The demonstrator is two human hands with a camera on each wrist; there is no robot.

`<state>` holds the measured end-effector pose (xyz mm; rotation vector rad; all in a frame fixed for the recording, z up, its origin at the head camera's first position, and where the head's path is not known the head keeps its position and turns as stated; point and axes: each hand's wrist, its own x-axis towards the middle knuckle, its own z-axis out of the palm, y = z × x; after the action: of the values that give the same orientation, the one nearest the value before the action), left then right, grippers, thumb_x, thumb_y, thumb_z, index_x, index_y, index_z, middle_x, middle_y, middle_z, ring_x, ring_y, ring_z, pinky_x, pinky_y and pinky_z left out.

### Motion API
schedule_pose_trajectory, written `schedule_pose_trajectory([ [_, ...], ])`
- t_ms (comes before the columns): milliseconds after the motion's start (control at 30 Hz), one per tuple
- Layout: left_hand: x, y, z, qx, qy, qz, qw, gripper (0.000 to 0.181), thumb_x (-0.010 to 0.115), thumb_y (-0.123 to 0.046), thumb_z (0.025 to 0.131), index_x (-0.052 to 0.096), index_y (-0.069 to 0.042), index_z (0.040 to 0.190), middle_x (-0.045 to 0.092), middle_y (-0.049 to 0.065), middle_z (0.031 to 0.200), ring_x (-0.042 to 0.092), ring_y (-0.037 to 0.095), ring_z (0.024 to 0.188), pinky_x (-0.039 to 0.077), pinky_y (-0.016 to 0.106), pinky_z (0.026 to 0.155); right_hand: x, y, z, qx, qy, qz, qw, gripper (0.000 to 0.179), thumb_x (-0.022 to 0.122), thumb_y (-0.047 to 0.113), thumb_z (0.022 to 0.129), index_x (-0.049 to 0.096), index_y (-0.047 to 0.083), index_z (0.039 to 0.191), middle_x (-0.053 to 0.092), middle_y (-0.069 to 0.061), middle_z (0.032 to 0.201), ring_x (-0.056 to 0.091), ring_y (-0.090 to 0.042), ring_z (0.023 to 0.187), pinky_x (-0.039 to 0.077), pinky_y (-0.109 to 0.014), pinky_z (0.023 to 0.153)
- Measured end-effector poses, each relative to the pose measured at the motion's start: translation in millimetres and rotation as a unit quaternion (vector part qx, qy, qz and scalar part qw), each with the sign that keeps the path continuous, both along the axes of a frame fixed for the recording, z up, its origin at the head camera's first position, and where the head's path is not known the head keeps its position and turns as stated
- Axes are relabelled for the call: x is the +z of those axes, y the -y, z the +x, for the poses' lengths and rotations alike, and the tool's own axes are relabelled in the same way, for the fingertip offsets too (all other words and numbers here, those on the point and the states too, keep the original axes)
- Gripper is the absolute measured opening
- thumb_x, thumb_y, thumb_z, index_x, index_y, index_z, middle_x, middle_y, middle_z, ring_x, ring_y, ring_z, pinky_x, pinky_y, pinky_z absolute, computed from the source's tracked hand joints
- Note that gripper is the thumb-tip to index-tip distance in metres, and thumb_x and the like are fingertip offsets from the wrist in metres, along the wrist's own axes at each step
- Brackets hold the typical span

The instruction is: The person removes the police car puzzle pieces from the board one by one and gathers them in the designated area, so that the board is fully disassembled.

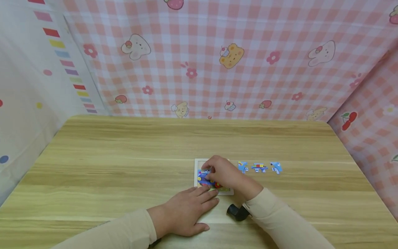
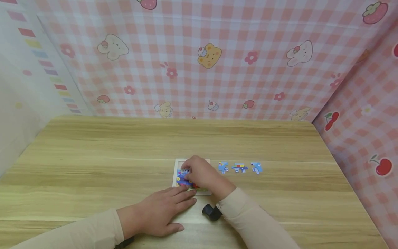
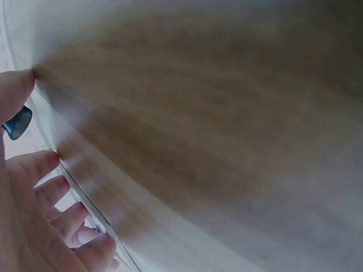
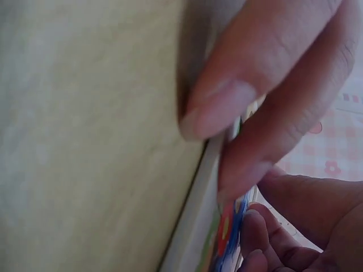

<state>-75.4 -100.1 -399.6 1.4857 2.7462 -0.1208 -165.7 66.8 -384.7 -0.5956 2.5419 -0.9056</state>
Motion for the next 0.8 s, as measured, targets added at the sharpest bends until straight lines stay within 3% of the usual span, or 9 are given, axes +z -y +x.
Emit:
schedule_pose_trajectory([
  [200,0.3,-0.2,-0.2,0.001,0.003,-0.002,1.0,0.065,0.05,-0.056,0.093,0.047,-0.015,0.143,0.041,0.003,0.15,0.037,0.026,0.138,0.038,0.035,0.108,-1.7,3.4,-1.4,0.02,-0.008,0.007,0.9998,0.018,0.069,0.0,0.085,0.071,0.003,0.103,0.059,-0.002,0.092,0.053,-0.013,0.078,0.047,-0.028,0.073],
  [500,-0.9,-0.1,-0.5,-0.001,0.001,-0.001,1.0,0.065,0.049,-0.056,0.093,0.047,-0.015,0.143,0.041,0.003,0.15,0.037,0.026,0.137,0.037,0.034,0.108,-2.3,8.3,-2.3,0.014,-0.003,0.019,0.9997,0.018,0.07,0.0,0.085,0.07,0.004,0.103,0.061,-0.005,0.097,0.055,-0.017,0.088,0.049,-0.035,0.085],
  [800,-1.6,0.2,-0.6,-0.001,0.001,0.004,1.0,0.065,0.049,-0.055,0.093,0.047,-0.014,0.143,0.041,0.003,0.15,0.037,0.026,0.137,0.037,0.034,0.108,-2.5,10.3,-3.3,0.018,0.001,0.026,0.9995,0.02,0.07,0.0,0.085,0.07,0.002,0.105,0.06,-0.007,0.099,0.055,-0.018,0.089,0.049,-0.037,0.087],
])
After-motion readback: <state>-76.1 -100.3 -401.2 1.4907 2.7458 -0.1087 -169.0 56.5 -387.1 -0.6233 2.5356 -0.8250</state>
